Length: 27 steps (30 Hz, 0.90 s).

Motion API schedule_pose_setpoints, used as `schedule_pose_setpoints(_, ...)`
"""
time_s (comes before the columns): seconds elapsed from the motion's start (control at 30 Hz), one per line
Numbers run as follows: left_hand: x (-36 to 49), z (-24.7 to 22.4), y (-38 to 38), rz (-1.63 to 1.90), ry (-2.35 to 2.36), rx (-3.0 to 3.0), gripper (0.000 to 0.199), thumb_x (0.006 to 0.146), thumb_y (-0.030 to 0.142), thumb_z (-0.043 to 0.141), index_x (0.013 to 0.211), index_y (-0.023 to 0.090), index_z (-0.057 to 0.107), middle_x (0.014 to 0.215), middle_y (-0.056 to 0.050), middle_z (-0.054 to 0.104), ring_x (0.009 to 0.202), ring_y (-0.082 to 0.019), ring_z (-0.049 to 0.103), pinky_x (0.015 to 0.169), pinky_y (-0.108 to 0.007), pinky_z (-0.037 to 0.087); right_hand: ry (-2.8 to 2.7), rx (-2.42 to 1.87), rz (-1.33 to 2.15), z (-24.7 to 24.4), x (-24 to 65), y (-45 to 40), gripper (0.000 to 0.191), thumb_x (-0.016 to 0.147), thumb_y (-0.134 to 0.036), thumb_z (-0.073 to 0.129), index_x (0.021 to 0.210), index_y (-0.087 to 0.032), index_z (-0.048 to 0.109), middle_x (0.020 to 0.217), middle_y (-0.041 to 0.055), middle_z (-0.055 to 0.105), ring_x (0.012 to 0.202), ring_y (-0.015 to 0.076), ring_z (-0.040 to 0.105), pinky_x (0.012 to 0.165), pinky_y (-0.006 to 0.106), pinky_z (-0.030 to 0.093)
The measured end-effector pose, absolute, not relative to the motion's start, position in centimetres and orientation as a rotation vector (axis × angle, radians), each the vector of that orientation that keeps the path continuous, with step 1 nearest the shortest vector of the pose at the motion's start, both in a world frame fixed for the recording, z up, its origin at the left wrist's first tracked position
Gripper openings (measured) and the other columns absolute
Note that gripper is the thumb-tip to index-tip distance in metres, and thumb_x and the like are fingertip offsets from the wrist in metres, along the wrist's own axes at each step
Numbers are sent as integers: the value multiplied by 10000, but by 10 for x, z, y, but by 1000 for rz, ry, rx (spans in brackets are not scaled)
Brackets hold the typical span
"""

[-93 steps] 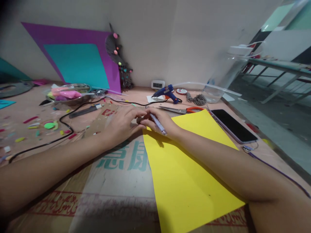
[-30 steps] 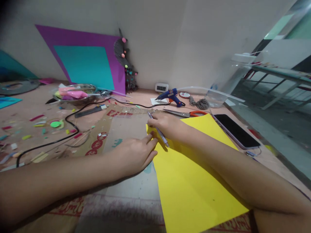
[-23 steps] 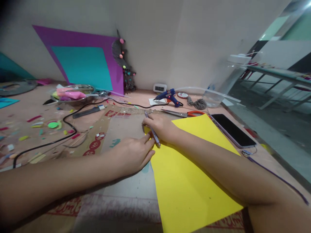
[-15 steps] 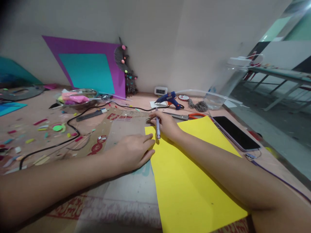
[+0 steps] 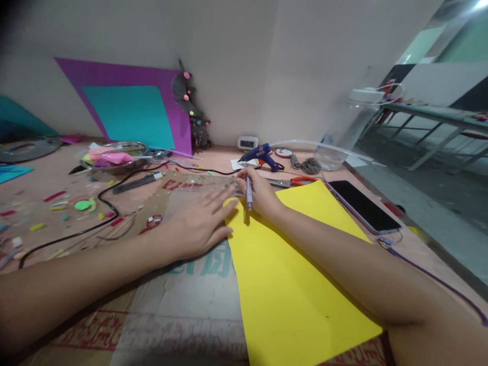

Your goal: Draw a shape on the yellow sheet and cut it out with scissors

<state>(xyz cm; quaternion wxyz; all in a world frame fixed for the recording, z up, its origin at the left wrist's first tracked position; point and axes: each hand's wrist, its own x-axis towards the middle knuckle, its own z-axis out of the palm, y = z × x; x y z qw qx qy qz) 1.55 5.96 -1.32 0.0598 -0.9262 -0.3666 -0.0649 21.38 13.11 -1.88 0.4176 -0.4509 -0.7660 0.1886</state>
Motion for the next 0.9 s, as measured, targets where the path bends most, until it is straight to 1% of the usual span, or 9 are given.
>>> schedule_pose_setpoints(0.07, 15, -17, 59, -142, -948, -2955, 616, 1027, 483, 352, 1523, 119, 373, 1605, -183, 309, 1492, -271, 307, 1197, -456, 294, -1924, -1133, 467, -19, 214, 131, 232, 913, -445, 525, 938, -218, 567, 866, 45, 655, 754, 205, 601, 680, 329, 468)
schedule_pose_setpoints(0.13, 14, -21, 64, -115, -1083, -2925, 665, 1020, 504, 343, 1520, 67, 364, 1589, -205, 331, 1478, -285, 335, 1184, -449, 320, -1929, -1140, 467, -19, 215, 131, 244, 914, -460, 525, 934, -220, 566, 836, 40, 651, 725, 203, 593, 651, 324, 462)
schedule_pose_setpoints(0.2, 11, -24, 70, -159, -1284, -2746, 663, 1012, 473, 380, 1455, -17, 435, 1519, -267, 422, 1427, -329, 414, 1152, -467, 360, -1933, -1141, 468, -19, 217, 131, 255, 915, -474, 526, 932, -223, 567, 806, 31, 643, 699, 196, 581, 634, 317, 453)
schedule_pose_setpoints(0.3, 9, -21, 73, -238, -1259, -2547, 489, 1006, 339, 422, 1272, -32, 598, 1300, -298, 616, 1259, -359, 576, 1084, -522, 414, -1937, -1149, 459, -19, 219, 132, 264, 912, -480, 529, 932, -220, 571, 814, 31, 644, 700, 192, 581, 642, 312, 446)
schedule_pose_setpoints(0.4, 10, -16, 65, -336, -906, -2648, 333, 998, 204, 413, 1182, 62, 652, 1200, -222, 679, 1141, -293, 641, 1032, -477, 468, -1941, -1188, 444, -19, 221, 134, 245, 905, -456, 537, 937, -216, 574, 811, 35, 644, 703, 192, 584, 637, 308, 437)
schedule_pose_setpoints(0.53, 14, -18, 50, -450, -595, -2908, 327, 1021, 289, 409, 1126, 143, 683, 1176, -135, 715, 1074, -211, 677, 981, -366, 525, -1960, -1252, 442, -21, 225, 136, 205, 898, -423, 549, 953, -226, 571, 804, 19, 645, 699, 189, 592, 638, 306, 425)
schedule_pose_setpoints(0.73, 16, -21, 47, -541, -577, -2937, 345, 1010, 286, 429, 1171, 96, 667, 1274, -131, 690, 1132, -215, 672, 1063, -364, 493, -2006, -1280, 441, -18, 235, 125, 193, 919, -401, 526, 944, -213, 563, 855, 36, 671, 770, 201, 629, 684, 322, 455)
schedule_pose_setpoints(0.8, 16, -20, 48, -534, -551, -2960, 329, 1003, 271, 439, 1171, 102, 666, 1280, -129, 688, 1138, -217, 672, 1053, -370, 502, -2068, -1295, 441, -11, 238, 118, 204, 911, -408, 537, 921, -207, 576, 826, 38, 676, 745, 202, 624, 659, 318, 457)
schedule_pose_setpoints(0.9, 17, -20, 50, -544, -531, -2990, 313, 995, 259, 450, 1166, 102, 661, 1270, -147, 689, 1129, -226, 679, 1020, -384, 525, -2153, -1273, 418, 5, 242, 112, 266, 891, -450, 565, 811, -199, 606, 771, 49, 674, 719, 210, 609, 652, 326, 460)
